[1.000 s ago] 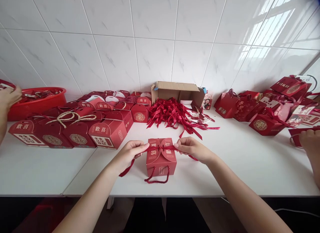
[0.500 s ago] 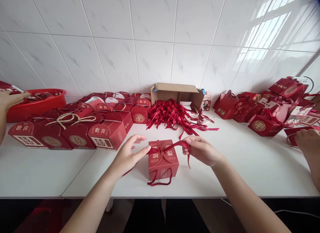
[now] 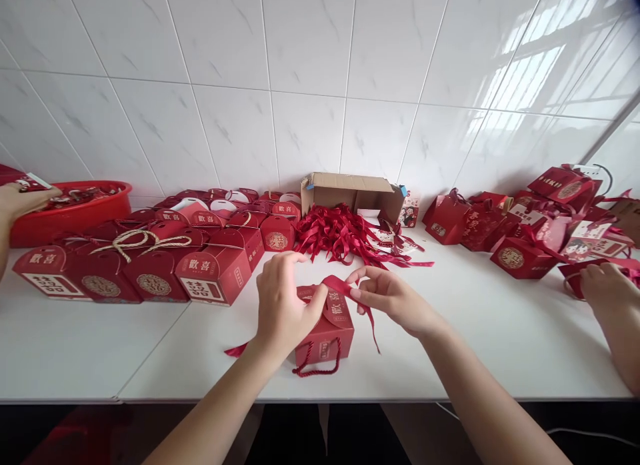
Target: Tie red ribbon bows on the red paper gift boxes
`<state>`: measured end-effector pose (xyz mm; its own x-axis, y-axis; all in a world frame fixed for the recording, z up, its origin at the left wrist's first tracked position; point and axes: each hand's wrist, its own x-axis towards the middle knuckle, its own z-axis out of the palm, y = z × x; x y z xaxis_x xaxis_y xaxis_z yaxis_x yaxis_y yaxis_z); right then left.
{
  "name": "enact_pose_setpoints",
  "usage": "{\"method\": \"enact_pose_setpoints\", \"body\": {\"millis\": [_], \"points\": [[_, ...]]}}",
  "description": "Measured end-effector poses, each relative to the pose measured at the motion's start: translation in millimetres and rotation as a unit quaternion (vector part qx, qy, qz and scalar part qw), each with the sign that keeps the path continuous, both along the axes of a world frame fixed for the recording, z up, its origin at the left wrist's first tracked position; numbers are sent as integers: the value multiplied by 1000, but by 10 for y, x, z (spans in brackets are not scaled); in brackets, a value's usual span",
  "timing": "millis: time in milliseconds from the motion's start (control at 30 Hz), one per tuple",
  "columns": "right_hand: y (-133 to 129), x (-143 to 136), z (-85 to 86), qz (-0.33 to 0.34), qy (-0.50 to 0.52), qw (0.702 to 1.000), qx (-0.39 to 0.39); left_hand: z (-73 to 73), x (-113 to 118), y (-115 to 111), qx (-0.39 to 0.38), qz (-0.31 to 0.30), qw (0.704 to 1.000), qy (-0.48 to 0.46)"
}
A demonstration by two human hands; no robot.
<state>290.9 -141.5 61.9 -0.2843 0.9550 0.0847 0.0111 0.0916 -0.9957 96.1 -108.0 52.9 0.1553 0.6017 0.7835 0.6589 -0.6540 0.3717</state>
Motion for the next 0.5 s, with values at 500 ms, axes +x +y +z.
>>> {"method": "enact_pose_setpoints", "body": {"millis": [500], "points": [[150, -392, -258, -95, -83, 977, 170, -28, -414, 109, -351, -113, 929, -38]]}}
